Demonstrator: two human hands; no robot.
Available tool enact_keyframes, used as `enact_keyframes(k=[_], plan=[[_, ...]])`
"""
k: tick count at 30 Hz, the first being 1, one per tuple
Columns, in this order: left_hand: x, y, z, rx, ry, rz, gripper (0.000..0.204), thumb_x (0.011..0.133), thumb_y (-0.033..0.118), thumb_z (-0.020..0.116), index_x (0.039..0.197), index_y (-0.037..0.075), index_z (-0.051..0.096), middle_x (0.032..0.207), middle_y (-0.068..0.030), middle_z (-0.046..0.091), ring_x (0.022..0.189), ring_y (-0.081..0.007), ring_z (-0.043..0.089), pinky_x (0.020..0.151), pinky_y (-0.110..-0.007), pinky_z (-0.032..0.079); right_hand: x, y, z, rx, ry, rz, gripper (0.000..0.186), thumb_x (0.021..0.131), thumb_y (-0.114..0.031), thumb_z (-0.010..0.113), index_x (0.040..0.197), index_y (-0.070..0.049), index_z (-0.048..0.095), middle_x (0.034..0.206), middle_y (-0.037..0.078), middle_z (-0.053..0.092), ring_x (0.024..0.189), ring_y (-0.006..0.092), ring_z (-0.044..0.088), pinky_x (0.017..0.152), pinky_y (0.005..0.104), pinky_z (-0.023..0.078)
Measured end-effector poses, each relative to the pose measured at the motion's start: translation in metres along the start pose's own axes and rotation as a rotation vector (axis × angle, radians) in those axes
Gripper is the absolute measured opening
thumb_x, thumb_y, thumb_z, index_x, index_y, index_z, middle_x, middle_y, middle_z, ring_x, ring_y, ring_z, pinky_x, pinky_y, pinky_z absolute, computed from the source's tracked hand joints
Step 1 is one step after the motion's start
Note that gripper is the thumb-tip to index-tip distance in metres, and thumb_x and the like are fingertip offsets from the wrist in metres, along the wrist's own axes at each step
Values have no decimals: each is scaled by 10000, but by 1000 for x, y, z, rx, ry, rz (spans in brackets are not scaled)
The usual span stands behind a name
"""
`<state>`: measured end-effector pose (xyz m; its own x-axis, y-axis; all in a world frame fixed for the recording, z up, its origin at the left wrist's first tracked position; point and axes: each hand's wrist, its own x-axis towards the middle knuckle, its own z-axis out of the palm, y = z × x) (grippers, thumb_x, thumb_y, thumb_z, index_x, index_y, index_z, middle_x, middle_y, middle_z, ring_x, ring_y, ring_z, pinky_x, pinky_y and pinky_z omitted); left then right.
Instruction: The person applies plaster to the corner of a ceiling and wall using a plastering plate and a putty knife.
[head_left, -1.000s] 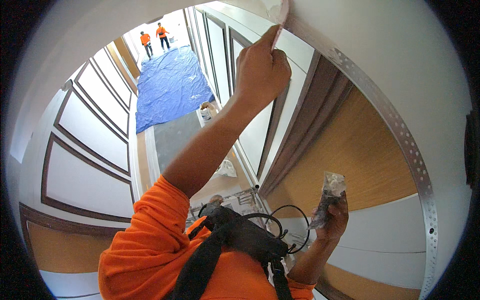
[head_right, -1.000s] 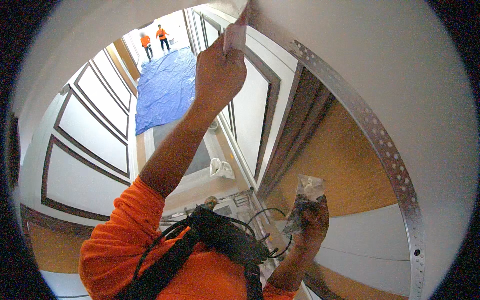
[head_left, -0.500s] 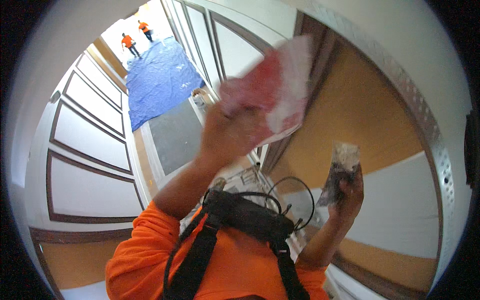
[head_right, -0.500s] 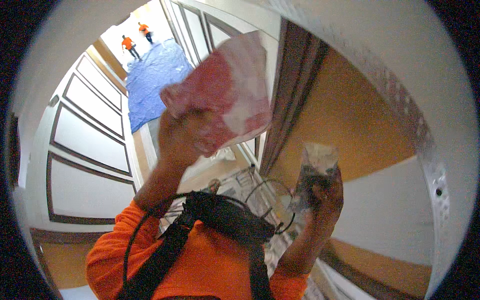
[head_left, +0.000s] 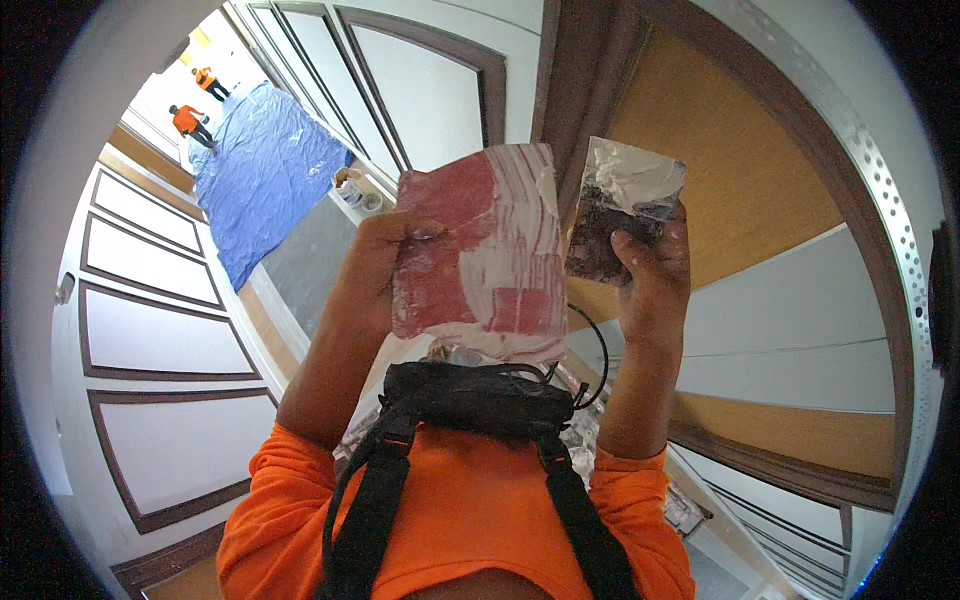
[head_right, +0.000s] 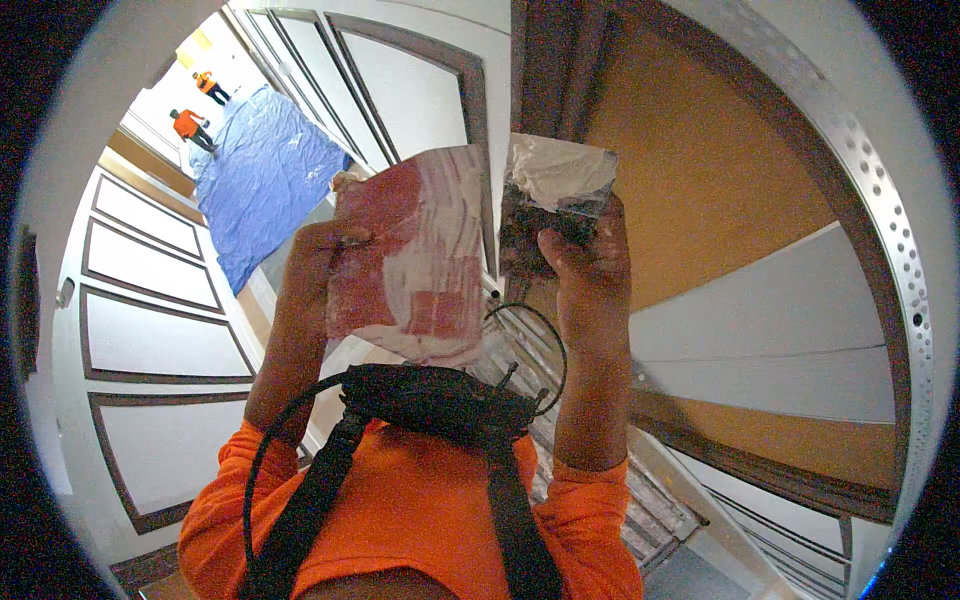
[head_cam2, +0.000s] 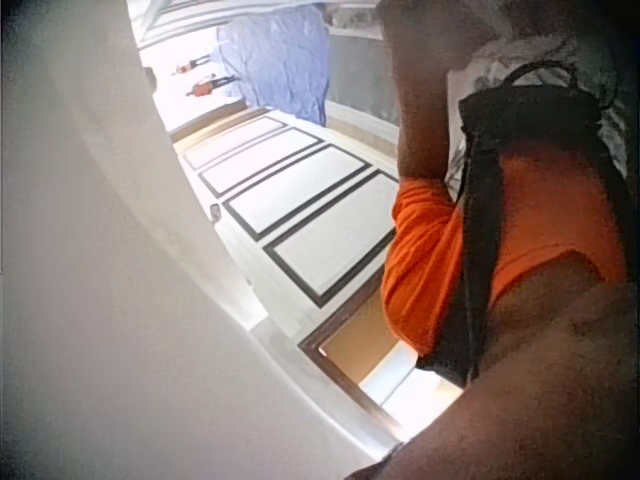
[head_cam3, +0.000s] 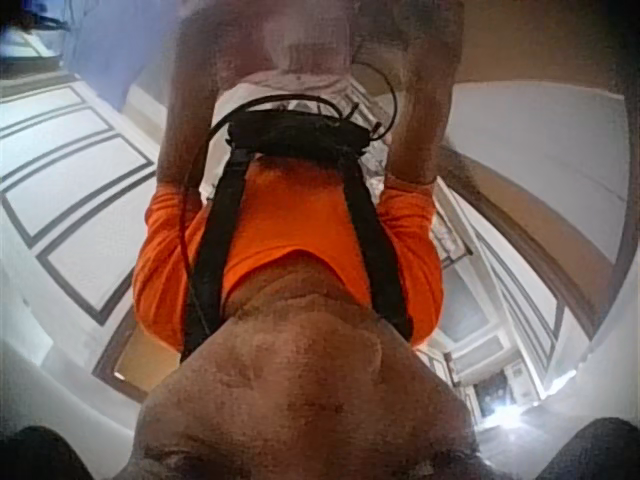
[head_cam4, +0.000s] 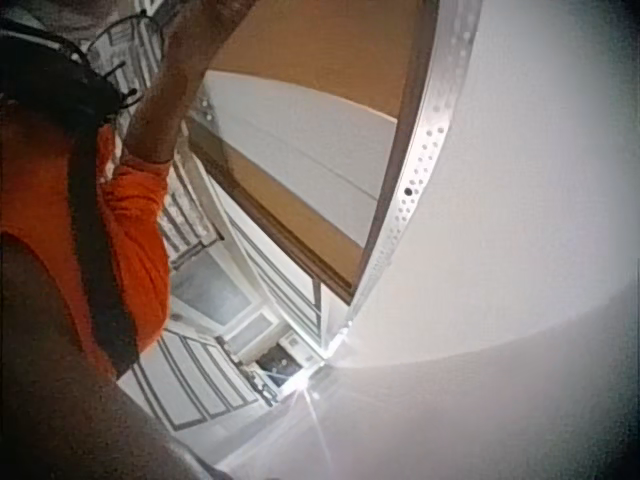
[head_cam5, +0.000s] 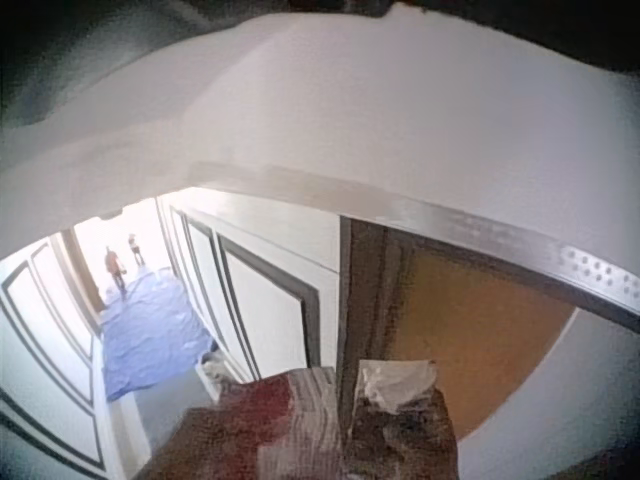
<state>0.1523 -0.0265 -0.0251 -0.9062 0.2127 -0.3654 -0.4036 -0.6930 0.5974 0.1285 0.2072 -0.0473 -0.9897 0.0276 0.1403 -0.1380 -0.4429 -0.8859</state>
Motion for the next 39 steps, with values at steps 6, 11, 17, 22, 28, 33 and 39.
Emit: enact_keyframes(k=[6,11,17,22,28,33,39], plan=[[18,21,5,-93,-143,-51,263,723,29,495,965,-59,550,839,-152,622,705,-237,641,645,-341,556,24,37,17,-909,-25,-486,313,801,-78,563,1112,-53,536,1090,146,576,998,305,556,839,390,450],[17,41,0,32,-43,-63,269,713,6,487,967,-57,551,867,-158,620,728,-243,639,671,-349,551,45,37,21,-1183,-249,-1097,328,759,-142,587,1086,-145,600,1161,125,560,1024,321,549,862,440,434],[18,42,-14,29,17,195,303,692,-3,507,987,-62,546,882,-159,618,741,-248,635,715,-370,541,43,16,-19,-1508,-306,-922,323,791,-78,520,1110,-92,567,1138,139,560,972,346,563,836,447,456],[24,44,-25,110,-25,363,318,688,-10,508,1002,-49,537,907,-150,610,755,-239,628,703,-363,537,10,-17,3,-154,-20,181,463,769,-12,504,1222,-15,410,1044,153,574,888,287,597,772,384,509],[46,11,-50,189,107,416,368,683,-24,510,1051,-35,524,961,-126,601,816,-227,610,731,-337,513,-12,-16,52,-40,-266,643,453,756,-37,512,1195,21,418,1035,134,577,865,235,602,770,321,502],[53,-15,-81,397,-53,480,333,737,-17,510,1068,-40,537,982,-112,606,848,-177,579,753,-287,468,3,9,38,-373,-418,543,474,736,-35,512,1193,35,411,1020,150,571,845,224,607,729,327,524],[43,6,-79,918,-306,635,328,778,15,495,1095,-56,542,926,-111,623,802,-129,573,711,-261,460,16,7,52,18,-298,746,498,718,-33,539,1192,41,402,1003,163,563,783,241,617,688,357,550]])
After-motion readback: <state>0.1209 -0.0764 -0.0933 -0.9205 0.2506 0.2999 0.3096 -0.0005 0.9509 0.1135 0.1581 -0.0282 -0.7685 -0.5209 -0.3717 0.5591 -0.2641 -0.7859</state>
